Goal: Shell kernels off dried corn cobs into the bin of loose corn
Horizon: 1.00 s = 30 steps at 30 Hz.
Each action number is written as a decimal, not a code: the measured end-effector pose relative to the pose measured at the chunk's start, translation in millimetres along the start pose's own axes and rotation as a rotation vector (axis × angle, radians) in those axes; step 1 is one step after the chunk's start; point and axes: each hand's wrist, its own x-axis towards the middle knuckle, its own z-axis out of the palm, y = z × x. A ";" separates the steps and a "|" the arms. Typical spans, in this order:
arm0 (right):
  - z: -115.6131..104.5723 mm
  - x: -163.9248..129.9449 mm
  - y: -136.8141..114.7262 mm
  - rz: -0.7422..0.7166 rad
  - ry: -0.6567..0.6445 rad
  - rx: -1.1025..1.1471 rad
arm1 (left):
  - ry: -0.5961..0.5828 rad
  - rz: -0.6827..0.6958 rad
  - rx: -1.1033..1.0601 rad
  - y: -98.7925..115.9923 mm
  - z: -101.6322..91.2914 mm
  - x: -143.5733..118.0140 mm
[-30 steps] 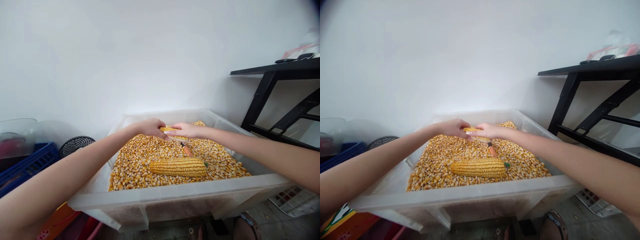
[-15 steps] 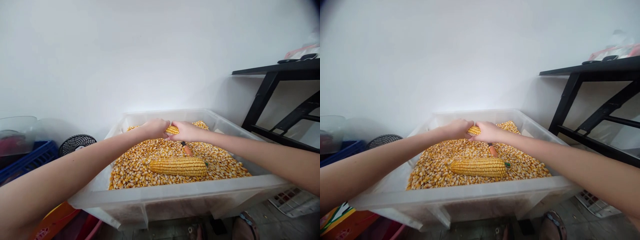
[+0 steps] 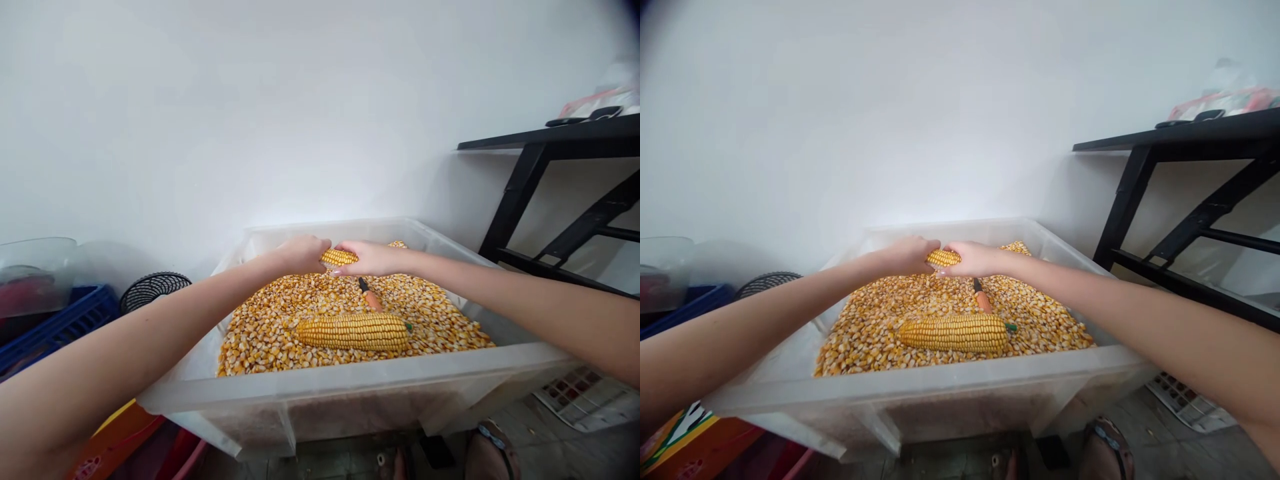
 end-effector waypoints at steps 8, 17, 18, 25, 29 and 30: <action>-0.9 -2.5 -4.8 -0.015 0.049 -0.008 | 0.016 0.002 0.016 0.9 -4.6 -2.3; 6.0 -1.3 -9.0 -0.015 0.103 -0.016 | 0.018 0.007 0.033 -0.7 -7.0 -2.9; 6.8 -1.3 -10.4 -0.008 0.118 -0.041 | 0.022 0.002 0.037 -0.6 -7.5 -2.8; 2.3 -4.0 -10.9 0.022 0.056 -0.114 | -0.012 -0.016 0.042 3.1 -8.6 -3.6; 2.4 -5.0 -8.1 0.030 -0.042 0.059 | -0.027 0.002 0.042 2.8 -3.9 -3.6; 3.9 -4.7 -8.4 0.048 -0.027 0.056 | -0.027 0.000 0.041 2.8 -3.2 -3.3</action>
